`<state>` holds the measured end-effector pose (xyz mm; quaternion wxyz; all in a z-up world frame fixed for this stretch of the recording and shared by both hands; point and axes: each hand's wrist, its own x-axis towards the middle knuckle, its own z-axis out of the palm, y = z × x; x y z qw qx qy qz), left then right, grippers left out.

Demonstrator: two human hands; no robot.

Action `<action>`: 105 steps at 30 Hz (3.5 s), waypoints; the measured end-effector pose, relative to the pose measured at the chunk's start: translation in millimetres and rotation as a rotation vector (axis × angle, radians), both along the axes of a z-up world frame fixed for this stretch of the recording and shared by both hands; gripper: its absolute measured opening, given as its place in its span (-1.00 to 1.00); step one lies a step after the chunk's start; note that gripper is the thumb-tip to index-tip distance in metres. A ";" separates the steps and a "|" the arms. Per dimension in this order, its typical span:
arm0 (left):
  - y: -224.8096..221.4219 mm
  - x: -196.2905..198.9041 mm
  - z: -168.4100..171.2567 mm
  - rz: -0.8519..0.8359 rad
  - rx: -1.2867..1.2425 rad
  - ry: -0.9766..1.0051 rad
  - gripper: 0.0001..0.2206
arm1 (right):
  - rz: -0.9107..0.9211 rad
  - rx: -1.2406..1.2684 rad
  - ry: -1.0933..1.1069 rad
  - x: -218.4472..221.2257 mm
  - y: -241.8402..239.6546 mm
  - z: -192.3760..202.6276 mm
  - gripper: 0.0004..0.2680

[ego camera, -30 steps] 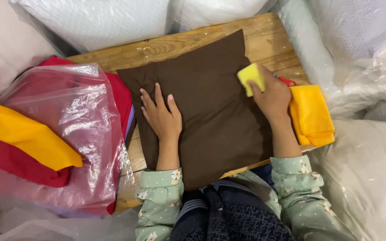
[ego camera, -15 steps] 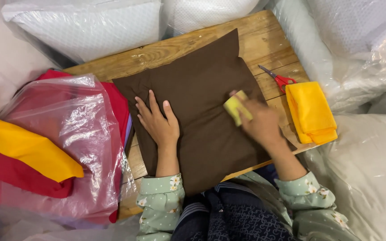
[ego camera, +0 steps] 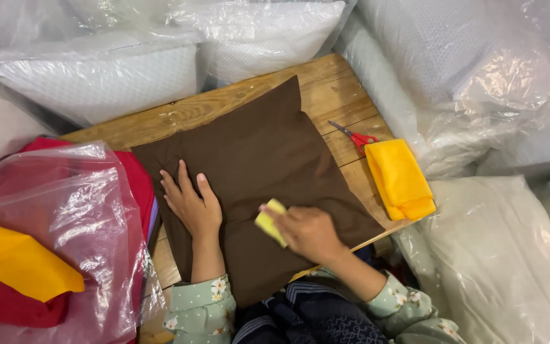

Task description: The person wipes a brown pillowcase with a yellow sponge, places it inside a clear plastic bag, and then folds a red cloth by hand.

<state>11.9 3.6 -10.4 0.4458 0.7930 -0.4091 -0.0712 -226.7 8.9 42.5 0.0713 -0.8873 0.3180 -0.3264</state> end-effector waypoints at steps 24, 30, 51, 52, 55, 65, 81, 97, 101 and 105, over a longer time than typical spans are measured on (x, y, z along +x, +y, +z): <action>115.6 -75.9 14.1 -0.171 0.296 -0.462 -0.35 | -0.239 -0.136 0.043 -91.3 -35.7 -24.1 -0.78; 114.3 -83.6 13.9 -0.136 0.287 -0.496 -0.37 | -0.252 -0.078 -0.285 -70.7 -7.3 7.6 -0.78; 72.1 -111.1 55.1 -0.337 0.123 -0.382 -0.22 | -0.145 0.107 -0.236 -48.4 -15.6 11.6 -0.71; 68.2 -111.9 36.0 -0.320 0.124 -0.387 -0.22 | -0.128 0.107 -0.241 -35.8 -17.2 -1.3 -0.71; 56.5 -110.6 3.8 -0.326 0.233 -0.396 -0.16 | 0.148 -0.078 -0.073 -9.4 -41.0 -28.3 -0.73; 58.5 -113.2 9.1 -0.270 0.117 -0.412 -0.27 | -0.390 0.087 -0.244 -35.0 -106.1 25.0 -0.56; 61.4 -110.0 14.3 -0.340 0.065 -0.285 -0.31 | -0.420 -0.095 -0.037 -33.2 -234.8 -42.6 -0.74; 60.6 -113.3 8.9 -0.261 0.129 -0.340 -0.25 | -0.348 -0.093 0.121 46.5 -306.5 -36.9 -0.79; 59.3 -116.7 5.1 -0.276 0.155 -0.347 -0.23 | 0.324 0.268 0.080 105.6 -167.8 45.1 -0.76; 61.1 -117.6 7.5 -0.278 0.159 -0.336 -0.27 | 0.673 0.249 0.389 143.0 -137.0 38.5 -0.75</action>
